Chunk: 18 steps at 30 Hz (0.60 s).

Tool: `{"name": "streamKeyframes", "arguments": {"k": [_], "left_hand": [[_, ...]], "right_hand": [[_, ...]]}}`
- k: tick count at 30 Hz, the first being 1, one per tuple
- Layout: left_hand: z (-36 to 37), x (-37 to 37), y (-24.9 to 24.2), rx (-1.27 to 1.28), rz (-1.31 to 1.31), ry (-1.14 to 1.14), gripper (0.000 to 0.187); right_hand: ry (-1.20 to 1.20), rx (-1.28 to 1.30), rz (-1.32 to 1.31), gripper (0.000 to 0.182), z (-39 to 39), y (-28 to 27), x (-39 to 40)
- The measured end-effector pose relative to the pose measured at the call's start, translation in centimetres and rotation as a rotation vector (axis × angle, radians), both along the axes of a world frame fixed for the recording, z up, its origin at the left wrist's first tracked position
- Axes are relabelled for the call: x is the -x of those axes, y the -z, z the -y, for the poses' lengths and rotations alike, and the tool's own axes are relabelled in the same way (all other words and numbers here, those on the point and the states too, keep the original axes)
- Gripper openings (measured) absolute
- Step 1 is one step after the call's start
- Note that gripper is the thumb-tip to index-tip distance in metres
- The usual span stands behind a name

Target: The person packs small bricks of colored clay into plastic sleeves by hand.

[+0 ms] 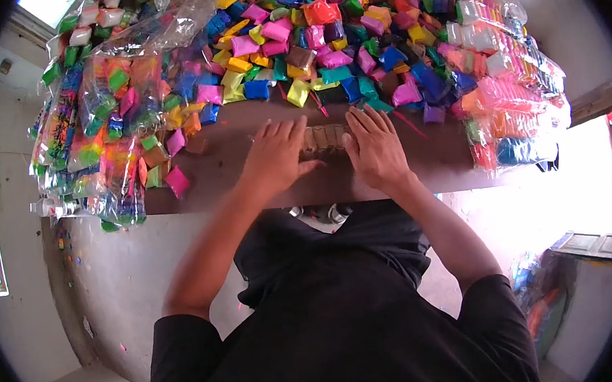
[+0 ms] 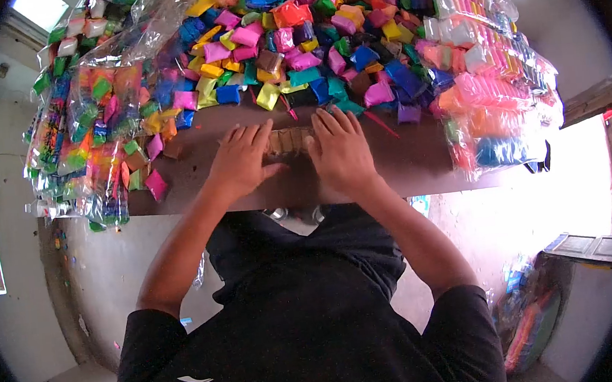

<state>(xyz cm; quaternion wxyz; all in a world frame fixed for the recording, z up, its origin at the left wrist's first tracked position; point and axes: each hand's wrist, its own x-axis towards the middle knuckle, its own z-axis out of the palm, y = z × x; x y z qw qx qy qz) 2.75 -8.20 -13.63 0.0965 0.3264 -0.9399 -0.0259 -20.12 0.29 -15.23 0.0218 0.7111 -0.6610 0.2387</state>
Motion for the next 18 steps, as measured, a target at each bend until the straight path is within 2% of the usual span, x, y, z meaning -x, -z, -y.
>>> {"name": "streamKeyframes", "arguments": {"k": [3, 11, 16, 18], "left_hand": [[-1.0, 1.7, 1.2, 0.074, -0.129, 0.075, 0.073], [0.0, 0.9, 2.2, 0.039, -0.131, 0.094, 0.069], [-0.1, -1.6, 2.9, 0.051, -0.166, -0.024, 0.076], [-0.2, -1.5, 2.3, 0.06, -0.11, -0.044, 0.077]], "right_hand": [[-0.041, 0.091, -0.023, 0.047, 0.0, -0.3, -1.3], [-0.072, -0.025, -0.027, 0.051, 0.0, -0.2, -1.5], [-0.018, -0.089, -0.049, 0.061, -1.4, 0.7, 1.0], [-0.003, -0.063, 0.05, 0.068, -2.0, 1.5, 1.8]]}}
